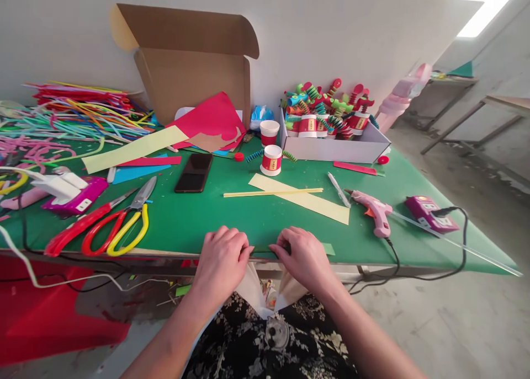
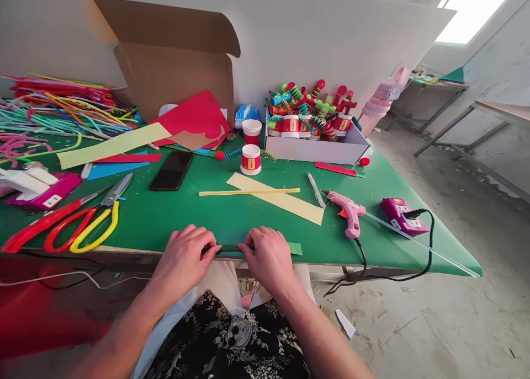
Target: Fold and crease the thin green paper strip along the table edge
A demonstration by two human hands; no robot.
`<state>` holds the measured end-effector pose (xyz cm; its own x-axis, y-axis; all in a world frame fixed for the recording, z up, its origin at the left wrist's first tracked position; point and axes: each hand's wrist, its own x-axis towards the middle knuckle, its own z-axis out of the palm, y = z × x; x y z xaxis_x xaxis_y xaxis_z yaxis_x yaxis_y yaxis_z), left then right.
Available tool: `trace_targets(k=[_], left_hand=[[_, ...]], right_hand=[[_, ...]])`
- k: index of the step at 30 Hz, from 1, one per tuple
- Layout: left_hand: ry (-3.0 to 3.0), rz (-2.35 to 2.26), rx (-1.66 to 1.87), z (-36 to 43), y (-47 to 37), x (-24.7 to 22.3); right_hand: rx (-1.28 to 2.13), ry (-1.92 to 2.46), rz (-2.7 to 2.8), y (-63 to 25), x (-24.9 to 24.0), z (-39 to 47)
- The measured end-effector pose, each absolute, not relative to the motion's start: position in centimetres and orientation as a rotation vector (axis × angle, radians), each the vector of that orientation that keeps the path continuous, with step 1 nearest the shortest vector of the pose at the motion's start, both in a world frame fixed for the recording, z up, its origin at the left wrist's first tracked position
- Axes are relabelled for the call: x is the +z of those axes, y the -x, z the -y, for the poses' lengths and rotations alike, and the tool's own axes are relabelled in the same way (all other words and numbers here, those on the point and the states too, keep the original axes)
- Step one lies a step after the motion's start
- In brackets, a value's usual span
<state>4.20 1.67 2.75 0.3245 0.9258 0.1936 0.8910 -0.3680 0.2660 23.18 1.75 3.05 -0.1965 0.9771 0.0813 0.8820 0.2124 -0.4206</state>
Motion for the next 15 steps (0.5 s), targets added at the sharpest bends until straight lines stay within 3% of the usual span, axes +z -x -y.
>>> trace_targets(k=[15], left_hand=[[-2.51, -1.71, 0.278, -2.38, -4.51, 3.42]], right_hand=[[0.379, 1.763, 2.138, -22.95, 3.08, -1.89]])
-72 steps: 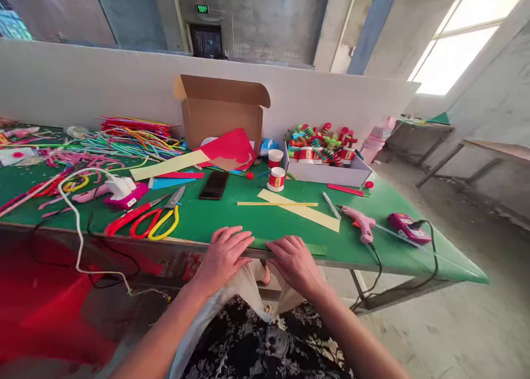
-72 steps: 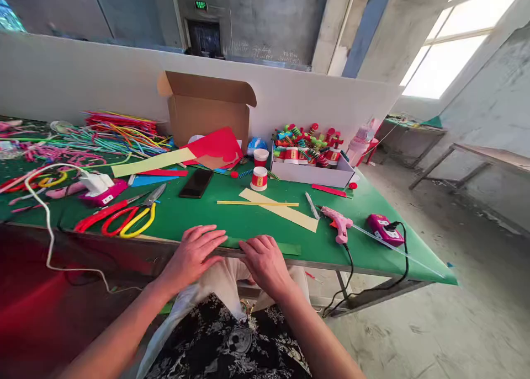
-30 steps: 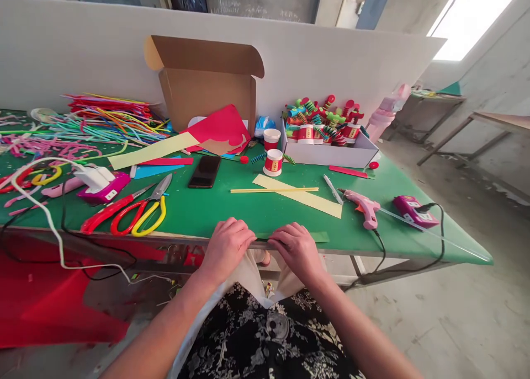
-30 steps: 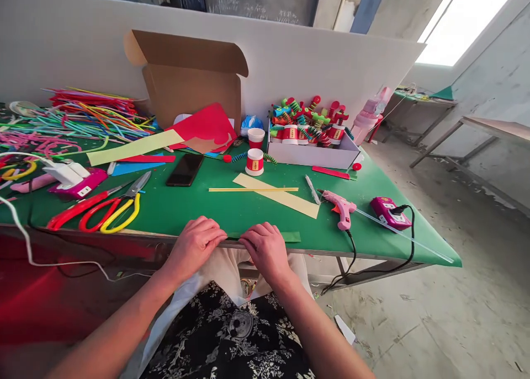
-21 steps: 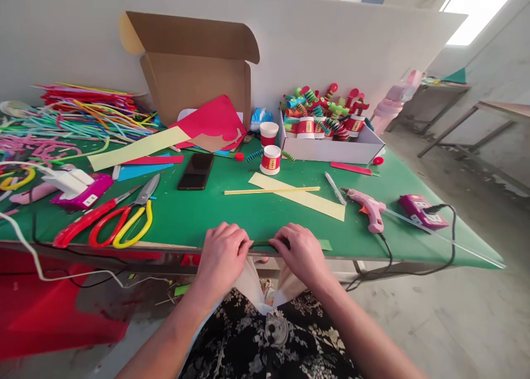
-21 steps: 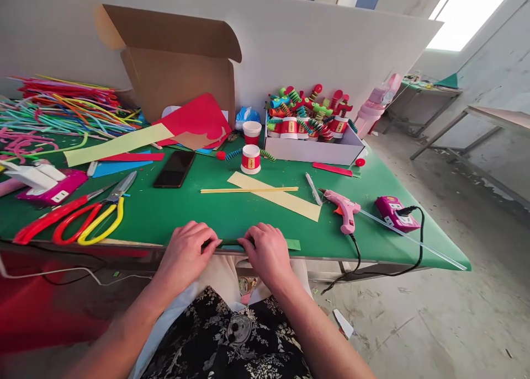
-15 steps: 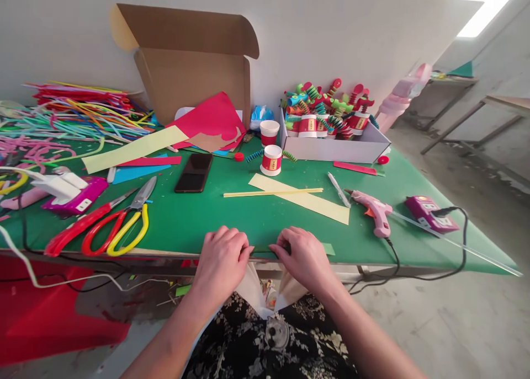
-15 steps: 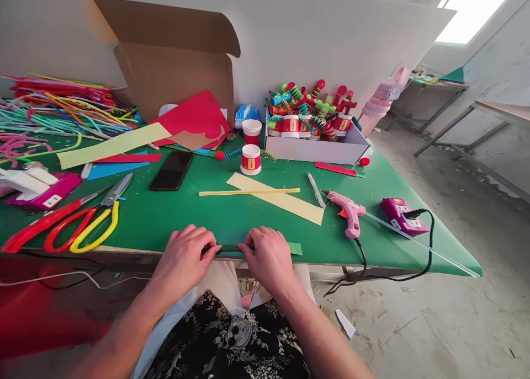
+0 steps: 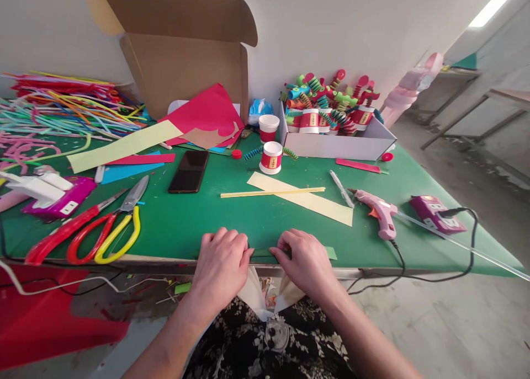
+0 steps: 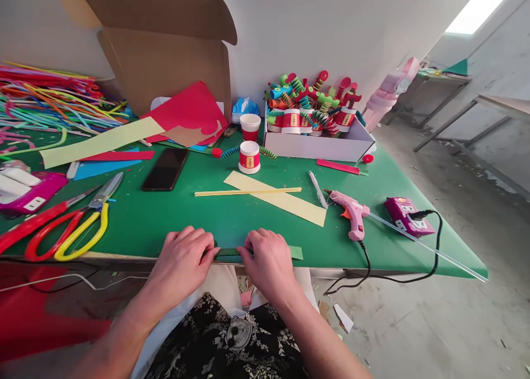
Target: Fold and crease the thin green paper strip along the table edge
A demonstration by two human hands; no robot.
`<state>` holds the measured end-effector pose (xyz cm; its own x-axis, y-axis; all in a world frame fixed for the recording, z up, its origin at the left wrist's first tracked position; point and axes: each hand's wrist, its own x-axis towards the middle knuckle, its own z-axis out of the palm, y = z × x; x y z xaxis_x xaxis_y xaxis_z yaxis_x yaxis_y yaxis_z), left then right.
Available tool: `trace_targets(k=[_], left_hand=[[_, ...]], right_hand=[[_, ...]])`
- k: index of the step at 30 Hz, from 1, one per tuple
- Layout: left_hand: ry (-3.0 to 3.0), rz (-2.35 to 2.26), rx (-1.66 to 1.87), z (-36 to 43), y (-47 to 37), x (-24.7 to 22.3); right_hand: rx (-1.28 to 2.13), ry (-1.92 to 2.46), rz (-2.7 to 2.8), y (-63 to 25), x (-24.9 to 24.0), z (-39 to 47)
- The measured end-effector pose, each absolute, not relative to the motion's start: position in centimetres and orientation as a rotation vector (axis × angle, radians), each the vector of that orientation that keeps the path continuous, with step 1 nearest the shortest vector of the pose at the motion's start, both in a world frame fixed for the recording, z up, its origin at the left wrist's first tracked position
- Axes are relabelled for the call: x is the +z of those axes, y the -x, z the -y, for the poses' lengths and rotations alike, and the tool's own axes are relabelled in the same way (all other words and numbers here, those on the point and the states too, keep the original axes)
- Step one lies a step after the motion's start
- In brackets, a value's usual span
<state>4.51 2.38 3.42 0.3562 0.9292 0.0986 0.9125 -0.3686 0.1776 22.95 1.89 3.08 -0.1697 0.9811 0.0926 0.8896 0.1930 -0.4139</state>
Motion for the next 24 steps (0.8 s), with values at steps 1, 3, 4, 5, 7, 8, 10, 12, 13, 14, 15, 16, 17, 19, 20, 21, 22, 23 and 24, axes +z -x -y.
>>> trace_targets(k=[1, 3, 4, 5, 7, 8, 10, 12, 13, 14, 15, 16, 17, 19, 20, 21, 22, 23, 24], left_hand=[[-2.51, -1.705, 0.274, -2.4, -4.5, 3.4], [-2.509, -1.696, 0.27, -2.4, -4.5, 3.4], [-2.511, -1.695, 0.27, -2.5, -4.6, 3.3], [-2.517, -1.695, 0.27, -2.5, -4.6, 3.3], [-2.538, -1.693, 0.259, -2.6, -4.6, 3.3], [-2.55, -1.687, 0.246, -2.6, -4.6, 3.3], [-2.575, -1.67, 0.208, -2.6, -4.6, 3.5], [-2.602, -1.68, 0.201, -2.3, -4.6, 3.9], [-2.623, -1.701, 0.243, -2.1, -4.6, 4.2], [-2.658, -1.713, 0.329, -1.7, -4.6, 4.3], [-2.704, -1.695, 0.449, -1.3, -4.7, 4.4], [-2.752, -1.635, 0.584, -0.8, -4.8, 4.4], [-2.798, -1.533, 0.713, -0.3, -5.0, 4.3], [-2.855, -1.295, 0.877, 0.5, -5.4, 3.6], [-2.858, -1.218, 0.904, 0.9, -5.7, 3.1], [-2.852, -1.187, 0.909, 1.2, -6.0, 2.6], [-2.845, -1.188, 0.908, 1.3, -6.2, 2.1], [-2.835, -1.21, 0.896, 1.4, -6.4, 1.6], [-2.827, -1.239, 0.881, 1.5, -6.5, 1.3]], right_hand=[[0.381, 1.771, 2.138, -22.9, 3.1, -1.9], [0.377, 1.787, 2.142, -22.9, 3.1, -1.9], [0.372, 1.79, 2.148, -22.9, 3.1, -1.9], [0.37, 1.788, 2.157, -22.9, 3.2, -2.0], [0.384, 1.785, 2.174, -22.9, 3.3, -2.1], [0.403, 1.788, 2.182, -23.0, 3.4, -2.2], [0.448, 1.804, 2.193, -23.0, 3.6, -2.4], [0.479, 1.829, 2.197, -23.0, 3.8, -2.4], [0.484, 1.84, 2.197, -23.0, 3.9, -2.4], [0.483, 1.846, 2.199, -23.0, 3.9, -2.4], [0.478, 1.845, 2.2, -23.0, 3.9, -2.4], [0.471, 1.836, 2.202, -23.0, 3.9, -2.3], [0.465, 1.825, 2.204, -23.0, 3.9, -2.3], [0.457, 1.811, 2.204, -23.0, 3.8, -2.2], [0.455, 1.812, 2.204, -23.0, 3.8, -2.1], [0.454, 1.816, 2.202, -22.9, 3.8, -2.1], [0.456, 1.82, 2.201, -22.9, 3.7, -2.1], [0.462, 1.817, 2.201, -23.0, 3.8, -2.1], [0.474, 1.806, 2.202, -23.0, 3.8, -2.1]])
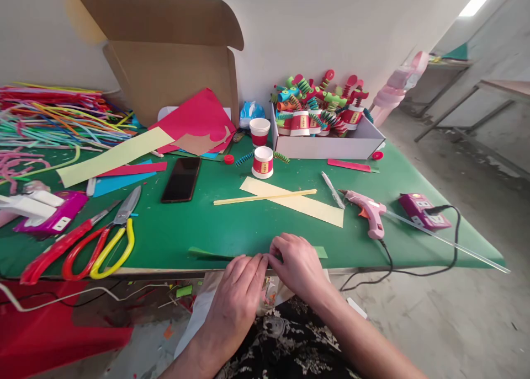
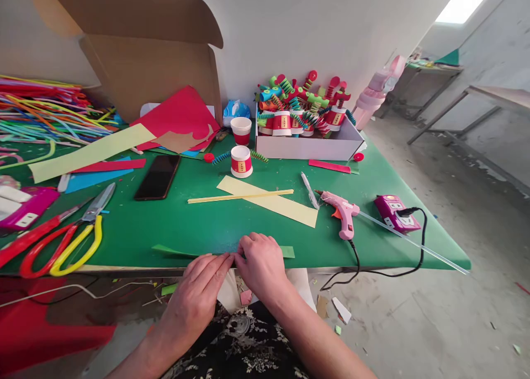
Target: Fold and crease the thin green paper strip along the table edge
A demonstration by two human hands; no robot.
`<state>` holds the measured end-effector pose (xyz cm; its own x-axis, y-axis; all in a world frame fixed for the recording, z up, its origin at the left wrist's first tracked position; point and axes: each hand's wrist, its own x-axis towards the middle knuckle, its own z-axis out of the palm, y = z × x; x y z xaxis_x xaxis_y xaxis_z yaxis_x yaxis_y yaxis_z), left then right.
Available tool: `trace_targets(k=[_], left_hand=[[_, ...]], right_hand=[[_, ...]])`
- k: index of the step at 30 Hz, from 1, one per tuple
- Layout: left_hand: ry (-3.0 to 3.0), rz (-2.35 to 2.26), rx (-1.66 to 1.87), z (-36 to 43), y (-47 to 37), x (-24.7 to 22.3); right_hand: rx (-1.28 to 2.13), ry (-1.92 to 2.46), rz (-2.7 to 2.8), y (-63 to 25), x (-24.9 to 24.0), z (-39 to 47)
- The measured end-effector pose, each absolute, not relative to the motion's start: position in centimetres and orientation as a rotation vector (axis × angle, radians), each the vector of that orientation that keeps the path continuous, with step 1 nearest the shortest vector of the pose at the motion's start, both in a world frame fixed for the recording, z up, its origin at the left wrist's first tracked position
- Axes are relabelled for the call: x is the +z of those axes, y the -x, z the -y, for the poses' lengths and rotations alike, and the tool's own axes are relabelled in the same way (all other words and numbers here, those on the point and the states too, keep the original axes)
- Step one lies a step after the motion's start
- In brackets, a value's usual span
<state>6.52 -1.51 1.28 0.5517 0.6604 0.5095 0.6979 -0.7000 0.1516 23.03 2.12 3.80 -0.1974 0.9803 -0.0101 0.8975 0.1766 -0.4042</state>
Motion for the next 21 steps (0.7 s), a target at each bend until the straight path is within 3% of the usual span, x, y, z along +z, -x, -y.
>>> trace_targets(k=[10, 21], left_hand=[[2.625, 1.156, -0.602, 1.6, -7.2, 1.7], [2.609, 1.108, -0.529, 1.7, -7.3, 1.9]], right_hand=[[0.481, 1.486, 2.086, -28.8, 3.5, 0.0], [0.462, 1.63, 1.836, -32.0, 2.0, 0.9]])
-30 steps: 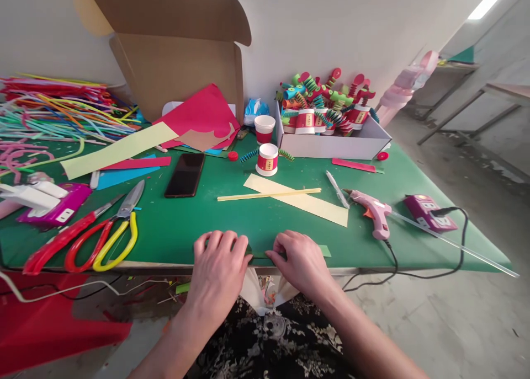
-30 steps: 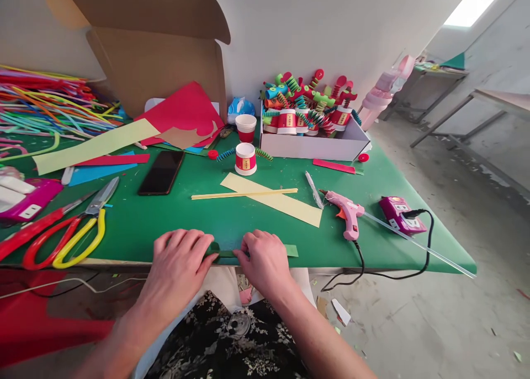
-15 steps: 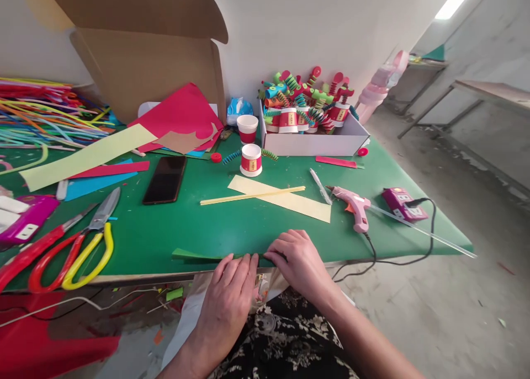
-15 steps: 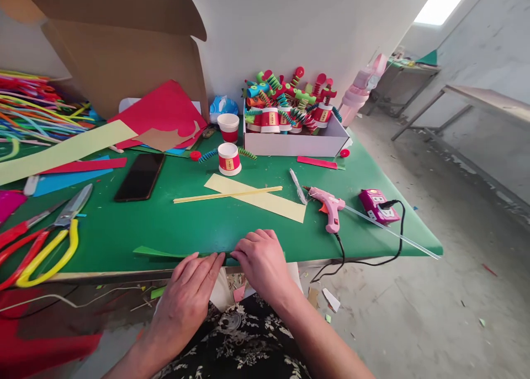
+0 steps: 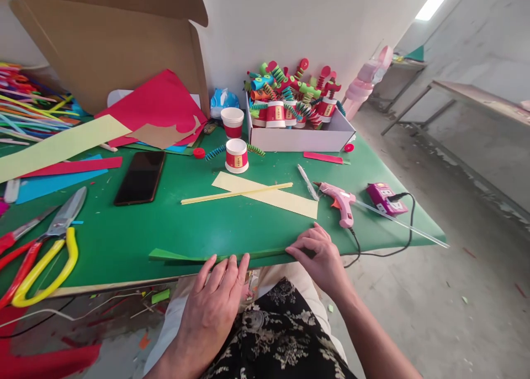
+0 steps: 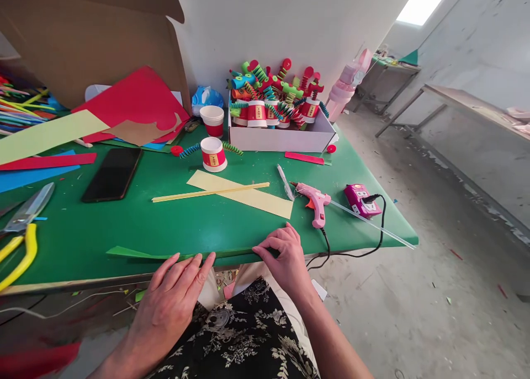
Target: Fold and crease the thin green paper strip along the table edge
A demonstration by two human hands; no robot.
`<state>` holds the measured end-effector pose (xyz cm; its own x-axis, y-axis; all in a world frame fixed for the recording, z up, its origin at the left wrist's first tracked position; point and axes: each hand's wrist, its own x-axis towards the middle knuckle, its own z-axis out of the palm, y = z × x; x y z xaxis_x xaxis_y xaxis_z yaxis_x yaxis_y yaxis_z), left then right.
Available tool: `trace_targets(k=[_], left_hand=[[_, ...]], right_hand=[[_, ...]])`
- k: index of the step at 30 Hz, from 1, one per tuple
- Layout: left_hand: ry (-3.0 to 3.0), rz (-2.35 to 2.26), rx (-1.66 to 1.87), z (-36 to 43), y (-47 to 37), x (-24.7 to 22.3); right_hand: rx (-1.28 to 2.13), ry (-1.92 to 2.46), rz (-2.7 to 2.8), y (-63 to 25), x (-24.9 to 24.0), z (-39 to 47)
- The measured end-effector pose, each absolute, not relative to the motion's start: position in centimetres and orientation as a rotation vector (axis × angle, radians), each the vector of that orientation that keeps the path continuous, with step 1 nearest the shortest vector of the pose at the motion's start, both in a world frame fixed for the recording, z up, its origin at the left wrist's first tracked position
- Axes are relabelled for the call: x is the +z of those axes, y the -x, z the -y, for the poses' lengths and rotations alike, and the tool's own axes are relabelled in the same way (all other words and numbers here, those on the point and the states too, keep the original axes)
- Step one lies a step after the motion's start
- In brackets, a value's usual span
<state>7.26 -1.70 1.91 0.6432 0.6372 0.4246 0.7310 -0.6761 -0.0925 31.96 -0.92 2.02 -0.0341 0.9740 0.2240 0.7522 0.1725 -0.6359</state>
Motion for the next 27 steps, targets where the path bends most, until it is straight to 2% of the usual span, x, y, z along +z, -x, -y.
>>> trace_targets(k=[27], left_hand=[[2.622, 1.221, -0.488, 1.9, -7.6, 2.0]], right_hand=[[0.134, 1.846, 1.753, -30.1, 1.3, 1.6]])
